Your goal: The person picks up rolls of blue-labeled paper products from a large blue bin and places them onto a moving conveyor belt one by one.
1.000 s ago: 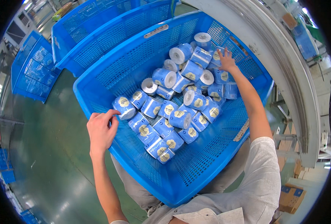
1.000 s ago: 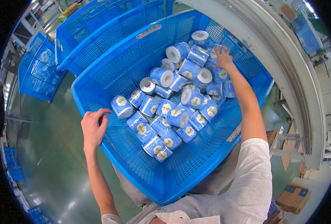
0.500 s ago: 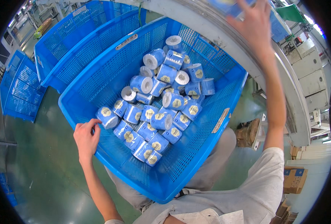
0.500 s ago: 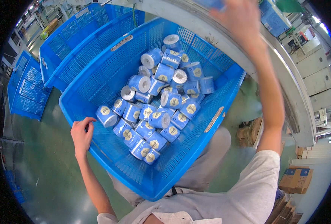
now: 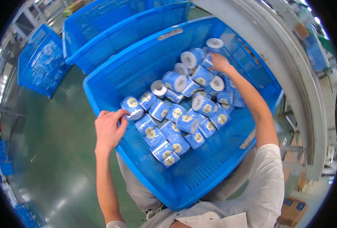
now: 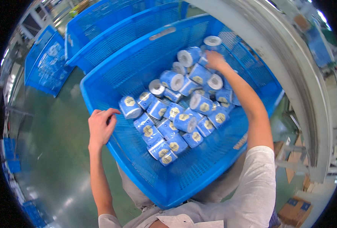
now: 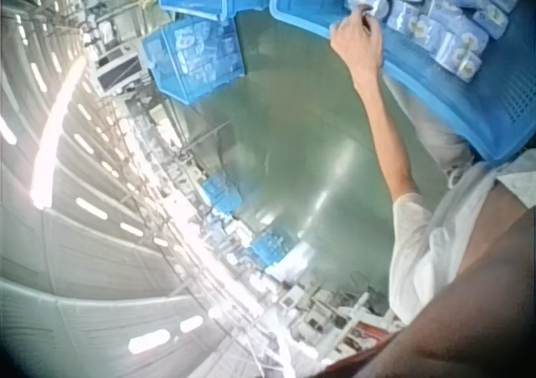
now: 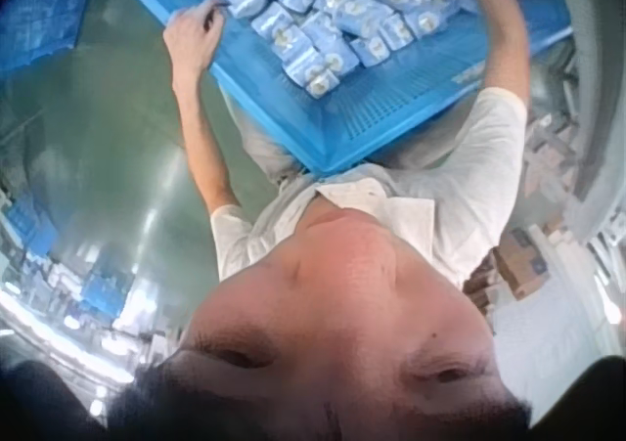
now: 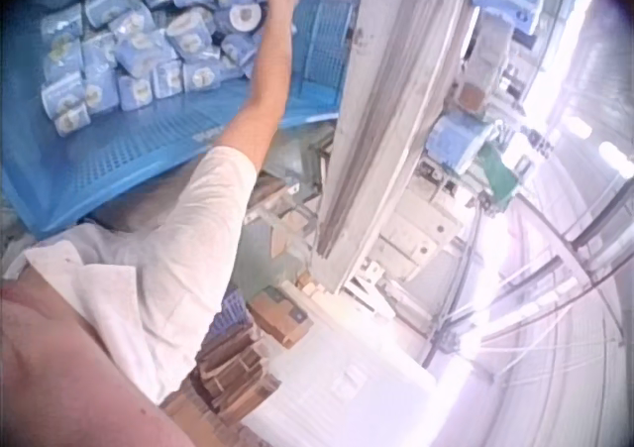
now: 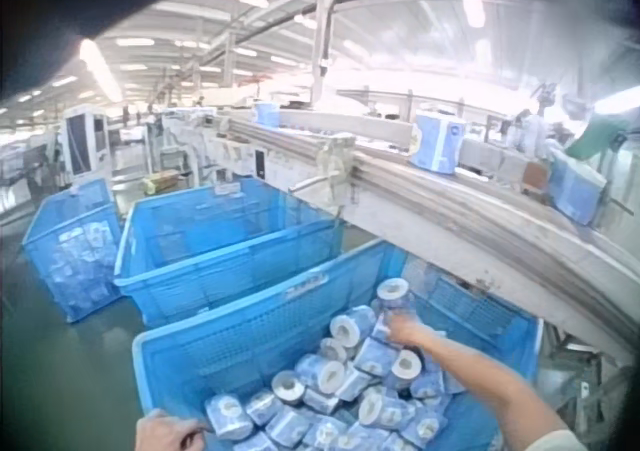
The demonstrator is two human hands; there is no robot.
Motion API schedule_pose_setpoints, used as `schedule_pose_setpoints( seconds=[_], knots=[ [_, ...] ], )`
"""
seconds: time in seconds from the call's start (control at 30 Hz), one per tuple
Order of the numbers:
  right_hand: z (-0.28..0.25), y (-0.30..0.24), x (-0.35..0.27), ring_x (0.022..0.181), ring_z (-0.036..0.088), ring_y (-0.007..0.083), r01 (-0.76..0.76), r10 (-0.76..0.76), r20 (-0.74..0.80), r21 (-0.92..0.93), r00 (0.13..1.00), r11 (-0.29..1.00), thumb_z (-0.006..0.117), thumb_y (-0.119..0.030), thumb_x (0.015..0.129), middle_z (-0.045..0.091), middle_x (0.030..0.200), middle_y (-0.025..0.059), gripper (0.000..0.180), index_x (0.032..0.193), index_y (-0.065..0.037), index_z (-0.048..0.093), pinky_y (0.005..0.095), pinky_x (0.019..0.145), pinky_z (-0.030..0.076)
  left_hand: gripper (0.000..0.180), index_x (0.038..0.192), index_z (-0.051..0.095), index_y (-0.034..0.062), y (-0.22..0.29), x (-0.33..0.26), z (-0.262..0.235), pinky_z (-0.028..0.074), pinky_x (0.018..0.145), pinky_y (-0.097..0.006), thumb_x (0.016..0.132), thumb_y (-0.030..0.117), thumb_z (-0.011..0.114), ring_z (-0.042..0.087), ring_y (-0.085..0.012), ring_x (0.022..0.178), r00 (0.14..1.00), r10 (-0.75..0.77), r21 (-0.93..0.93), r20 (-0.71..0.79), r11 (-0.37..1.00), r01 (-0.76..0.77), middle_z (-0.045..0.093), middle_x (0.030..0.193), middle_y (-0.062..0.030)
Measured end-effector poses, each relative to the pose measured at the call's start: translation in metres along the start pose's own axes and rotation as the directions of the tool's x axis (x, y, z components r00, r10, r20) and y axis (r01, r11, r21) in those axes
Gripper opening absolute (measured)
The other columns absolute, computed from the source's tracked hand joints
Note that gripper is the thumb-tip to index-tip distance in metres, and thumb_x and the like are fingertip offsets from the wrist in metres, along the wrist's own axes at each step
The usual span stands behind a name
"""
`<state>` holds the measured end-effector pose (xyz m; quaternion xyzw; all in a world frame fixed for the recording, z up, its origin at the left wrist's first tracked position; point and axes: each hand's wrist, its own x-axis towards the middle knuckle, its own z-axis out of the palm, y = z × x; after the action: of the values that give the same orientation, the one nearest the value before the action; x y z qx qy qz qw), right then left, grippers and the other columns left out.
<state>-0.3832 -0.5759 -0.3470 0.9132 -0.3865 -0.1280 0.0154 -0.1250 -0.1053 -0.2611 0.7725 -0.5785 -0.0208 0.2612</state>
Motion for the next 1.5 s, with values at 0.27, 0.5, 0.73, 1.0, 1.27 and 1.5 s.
schedule_pose_setpoints(
  seconds=[0.27,0.5,0.73,1.0,1.27,1.5],
  knots=[
    [0.048,-0.009,0.034,0.139,0.038,0.0455,-0.266,0.267,0.025,0.23,0.963,0.936,0.082,-0.07,0.055,0.034,0.15,0.034,0.136,0.155,-0.001,0.02,0.0567,0.113,0.032,0.011,0.087,0.071,0.0153,-0.002,-0.012,0.005,0.044,0.071,-0.036,0.083,0.013,0.062,0.057,-0.022,0.058,0.995,-0.101,-0.01,0.018,0.995,0.101,0.056,0.057,-0.0038],
    [0.102,0.027,0.011,0.131,0.044,0.0436,-0.457,0.484,-0.184,0.173,0.855,0.873,0.088,-0.052,0.061,0.048,0.139,0.023,0.111,0.145,0.0,0.038,0.0605,0.105,0.037,0.009,0.086,0.07,0.017,-0.007,-0.004,0.005,0.046,0.073,-0.036,0.084,0.017,0.061,0.06,-0.0233,0.06,0.999,0.02,0.005,-0.037,1.0,-0.02,0.059,0.059,-0.0045],
    [0.014,-0.02,-0.045,0.119,0.052,0.0379,0.058,-0.076,-0.305,-0.069,0.949,0.996,0.089,-0.048,0.057,0.053,0.124,0.0211,0.103,0.132,0.006,0.046,0.0511,0.1,0.042,0.01,0.087,0.07,0.016,-0.01,0.0,0.007,0.045,0.072,-0.038,0.085,0.018,0.06,0.061,-0.0254,0.062,0.999,0.038,0.02,-0.028,0.999,-0.037,0.061,0.061,-0.0065],
    [-0.222,-0.04,-0.203,0.11,0.059,0.0363,0.2,0.158,-0.911,0.248,0.382,0.948,0.087,-0.042,0.066,0.057,0.121,0.023,0.086,0.127,0.003,0.048,0.0436,0.094,0.05,0.011,0.088,0.072,0.0153,0.0,-0.003,0.006,0.045,0.071,-0.037,0.086,0.016,0.062,0.056,-0.0251,0.064,0.999,0.0,-0.022,-0.046,1.0,-0.001,0.064,0.066,-0.0052],
    [-0.278,0.075,-0.178,0.111,0.059,0.0414,-0.288,0.574,-0.77,0.504,0.279,0.815,0.078,-0.038,0.08,0.056,0.123,0.0277,0.076,0.134,0.004,0.044,0.0422,0.096,0.049,0.012,0.09,0.07,0.0151,-0.004,-0.001,0.013,0.046,0.073,-0.038,0.087,0.016,0.059,0.06,-0.0273,0.068,0.999,0.039,-0.038,-0.013,0.998,-0.04,0.066,0.069,-0.007],
    [-0.266,0.017,-0.083,0.12,0.049,0.046,-0.339,0.227,-0.97,0.184,0.09,0.923,0.073,-0.024,0.082,0.047,0.129,0.0314,0.082,0.145,0.006,0.03,0.0492,0.099,0.046,0.012,0.091,0.071,0.0149,-0.004,-0.006,0.001,0.044,0.07,-0.038,0.087,0.015,0.06,0.053,-0.0265,0.063,0.999,0.044,-0.013,-0.007,0.999,-0.044,0.062,0.065,-0.0066]
  ],
)
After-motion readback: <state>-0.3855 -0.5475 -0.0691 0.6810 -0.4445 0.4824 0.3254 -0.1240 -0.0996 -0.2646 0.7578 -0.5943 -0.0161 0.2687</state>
